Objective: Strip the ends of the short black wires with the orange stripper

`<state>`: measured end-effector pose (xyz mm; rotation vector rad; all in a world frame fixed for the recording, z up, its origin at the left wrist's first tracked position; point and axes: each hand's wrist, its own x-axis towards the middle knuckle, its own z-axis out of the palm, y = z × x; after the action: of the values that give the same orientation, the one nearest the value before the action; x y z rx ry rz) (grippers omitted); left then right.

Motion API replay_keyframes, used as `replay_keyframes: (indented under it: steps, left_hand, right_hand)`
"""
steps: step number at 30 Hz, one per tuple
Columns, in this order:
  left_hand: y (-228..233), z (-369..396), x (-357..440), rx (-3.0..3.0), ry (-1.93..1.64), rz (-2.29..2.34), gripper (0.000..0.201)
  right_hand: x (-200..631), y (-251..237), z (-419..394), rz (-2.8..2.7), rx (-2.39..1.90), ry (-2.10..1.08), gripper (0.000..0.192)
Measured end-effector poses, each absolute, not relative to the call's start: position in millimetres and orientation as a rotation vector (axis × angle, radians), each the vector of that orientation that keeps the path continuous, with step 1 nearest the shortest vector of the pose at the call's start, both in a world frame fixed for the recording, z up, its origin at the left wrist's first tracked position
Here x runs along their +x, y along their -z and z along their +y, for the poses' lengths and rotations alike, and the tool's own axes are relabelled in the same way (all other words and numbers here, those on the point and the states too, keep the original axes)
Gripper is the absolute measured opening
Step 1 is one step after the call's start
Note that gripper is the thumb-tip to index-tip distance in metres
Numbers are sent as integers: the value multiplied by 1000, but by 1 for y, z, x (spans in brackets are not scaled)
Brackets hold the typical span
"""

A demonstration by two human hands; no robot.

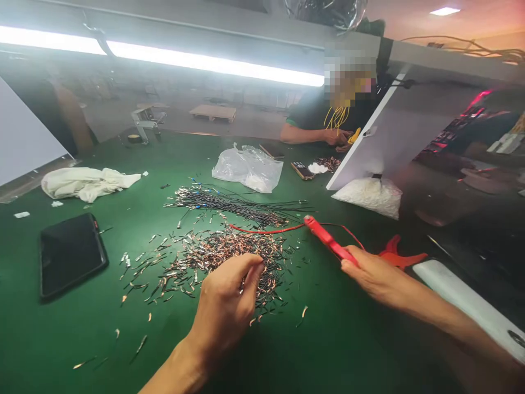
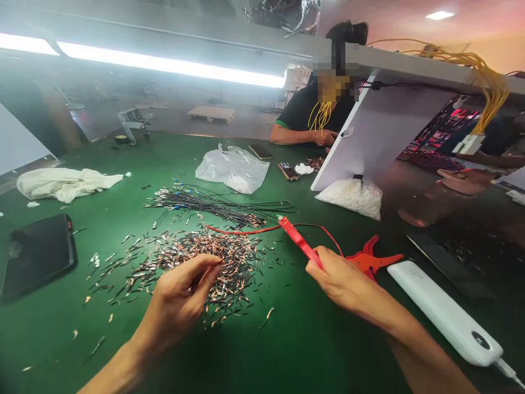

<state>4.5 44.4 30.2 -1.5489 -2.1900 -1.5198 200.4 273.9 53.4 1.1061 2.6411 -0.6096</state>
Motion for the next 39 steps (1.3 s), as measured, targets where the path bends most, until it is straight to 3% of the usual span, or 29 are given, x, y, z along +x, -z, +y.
replay_keyframes:
  steps: [2, 4, 5, 8, 14, 21, 39]
  left_hand:
    - [-28, 43, 6, -1511, 1555, -2175, 11]
    - [-29, 41, 5, -1461, 1581, -2155, 11]
    - [-30, 39, 5, -1427, 1592, -2147, 11]
    - [-32, 35, 1, -1351, 1586, -2096, 12]
    - [-29, 24, -3, -1309, 1421, -2077, 21]
    - [-41, 22, 6, -1360, 1473, -2052, 16]
    - [-44, 24, 22, -1229, 1308, -1990, 14]
  right_hand:
    - [200, -61, 267, 2606, 1060, 985, 30]
    - [194, -62, 252, 2392, 920, 1918, 39]
    - [189, -59, 243, 2205, 755, 2206, 39]
    - [171, -45, 214, 1699, 358, 2605, 34]
    - [170, -14, 187, 1341, 190, 2794, 52]
    - [185, 3, 180, 1020, 216, 2892, 33]
    - [178, 9, 164, 1072, 124, 2863, 42]
